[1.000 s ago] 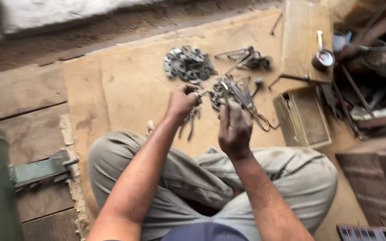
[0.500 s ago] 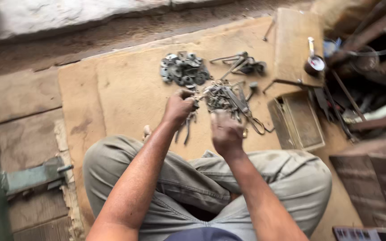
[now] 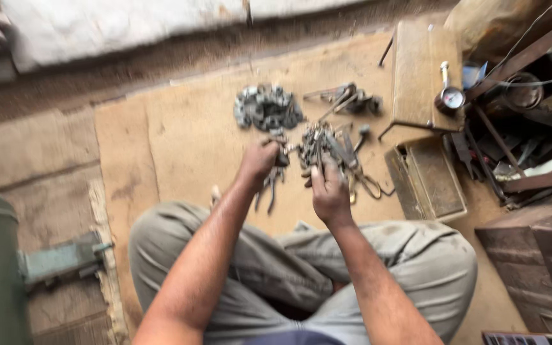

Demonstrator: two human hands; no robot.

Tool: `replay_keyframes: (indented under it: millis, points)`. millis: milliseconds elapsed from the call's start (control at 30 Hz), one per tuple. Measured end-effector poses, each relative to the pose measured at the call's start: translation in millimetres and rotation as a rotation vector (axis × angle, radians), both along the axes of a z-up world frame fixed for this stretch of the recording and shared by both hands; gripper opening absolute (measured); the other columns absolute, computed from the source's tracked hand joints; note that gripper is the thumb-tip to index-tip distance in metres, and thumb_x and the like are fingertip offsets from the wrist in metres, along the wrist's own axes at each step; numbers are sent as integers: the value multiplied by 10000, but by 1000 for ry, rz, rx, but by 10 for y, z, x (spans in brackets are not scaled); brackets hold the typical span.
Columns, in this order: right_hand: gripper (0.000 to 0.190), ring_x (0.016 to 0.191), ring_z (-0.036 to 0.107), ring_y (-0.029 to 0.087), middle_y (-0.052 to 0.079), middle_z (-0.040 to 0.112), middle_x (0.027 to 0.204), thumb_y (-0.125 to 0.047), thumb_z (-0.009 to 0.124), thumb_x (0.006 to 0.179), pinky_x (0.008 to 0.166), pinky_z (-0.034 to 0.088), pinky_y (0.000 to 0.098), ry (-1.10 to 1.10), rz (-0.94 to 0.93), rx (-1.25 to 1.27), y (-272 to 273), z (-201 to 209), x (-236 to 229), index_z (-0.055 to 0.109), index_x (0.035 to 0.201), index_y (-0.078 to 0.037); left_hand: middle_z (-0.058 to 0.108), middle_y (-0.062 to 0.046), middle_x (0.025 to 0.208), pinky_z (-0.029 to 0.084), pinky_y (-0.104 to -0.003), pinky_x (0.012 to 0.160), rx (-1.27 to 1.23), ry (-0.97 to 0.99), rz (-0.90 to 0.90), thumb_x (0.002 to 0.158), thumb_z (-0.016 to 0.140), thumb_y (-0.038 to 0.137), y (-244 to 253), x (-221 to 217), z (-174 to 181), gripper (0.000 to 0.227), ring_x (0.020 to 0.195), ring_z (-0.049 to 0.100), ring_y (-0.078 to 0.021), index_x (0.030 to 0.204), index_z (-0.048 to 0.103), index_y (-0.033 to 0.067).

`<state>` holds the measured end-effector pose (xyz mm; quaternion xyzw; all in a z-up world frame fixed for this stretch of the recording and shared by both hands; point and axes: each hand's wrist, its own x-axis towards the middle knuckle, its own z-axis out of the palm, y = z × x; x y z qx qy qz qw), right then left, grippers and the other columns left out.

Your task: The person picks up and organizes various metal components including bolts, washers, and plates on a workspace while using pliers to manipulate a small pin.

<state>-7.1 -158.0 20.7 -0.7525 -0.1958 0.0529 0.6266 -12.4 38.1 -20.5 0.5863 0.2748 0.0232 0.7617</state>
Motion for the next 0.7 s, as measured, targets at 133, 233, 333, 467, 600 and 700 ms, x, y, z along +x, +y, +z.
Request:
replay_keyframes:
  millis: [133, 233, 333, 467, 600, 700]
  points:
    - [109, 664, 586, 108, 33, 673, 835, -43, 558, 972, 597, 502, 257, 463, -31, 248, -70, -323, 219, 616, 1063, -54, 721, -114, 814, 597, -296, 648, -118, -11, -86, 925, 540, 48, 4, -30, 185, 282, 674, 691, -167, 1116, 742, -1]
    - [67, 593, 510, 113, 37, 581, 734, -89, 591, 1007, 527, 426, 259, 540, -68, 315, -115, -312, 289, 626, 1063, -81, 707, -96, 879, 629, -314, 672, -121, -52, -179, 950, 572, 54, -53, -30, 237, 275, 712, 688, -154, 1166, 726, -20]
    - [94, 630, 562, 110, 25, 614, 743, -100, 569, 984, 578, 482, 259, 508, -74, 381, -93, -153, 264, 621, 1061, -86, 742, -109, 950, 619, -303, 666, -149, -70, -201, 954, 593, 64, -76, -38, 239, 253, 738, 723, -169, 1179, 670, -21]
    - [85, 656, 601, 103, 24, 655, 770, -122, 568, 981, 611, 518, 250, 516, -48, 386, -74, -3, 253, 612, 1047, -91, 721, -117, 986, 622, -314, 674, -201, -114, -183, 970, 631, 88, -71, -17, 219, 223, 749, 722, -186, 1166, 625, -17]
    - [91, 609, 515, 61, 5, 628, 754, -135, 609, 981, 514, 408, 219, 605, -74, 322, -90, -11, 264, 672, 1018, -81, 719, -120, 1012, 632, -328, 710, -177, -137, -219, 963, 663, 96, -56, -29, 222, 227, 789, 733, -185, 1152, 635, -27]
    - [128, 554, 495, 44, -18, 599, 712, -199, 678, 1010, 481, 390, 193, 572, -64, 302, -68, -27, 285, 684, 972, -77, 716, -102, 1005, 636, -330, 724, -181, -173, -261, 973, 675, 123, -75, -32, 203, 252, 810, 727, -167, 1169, 653, -34]
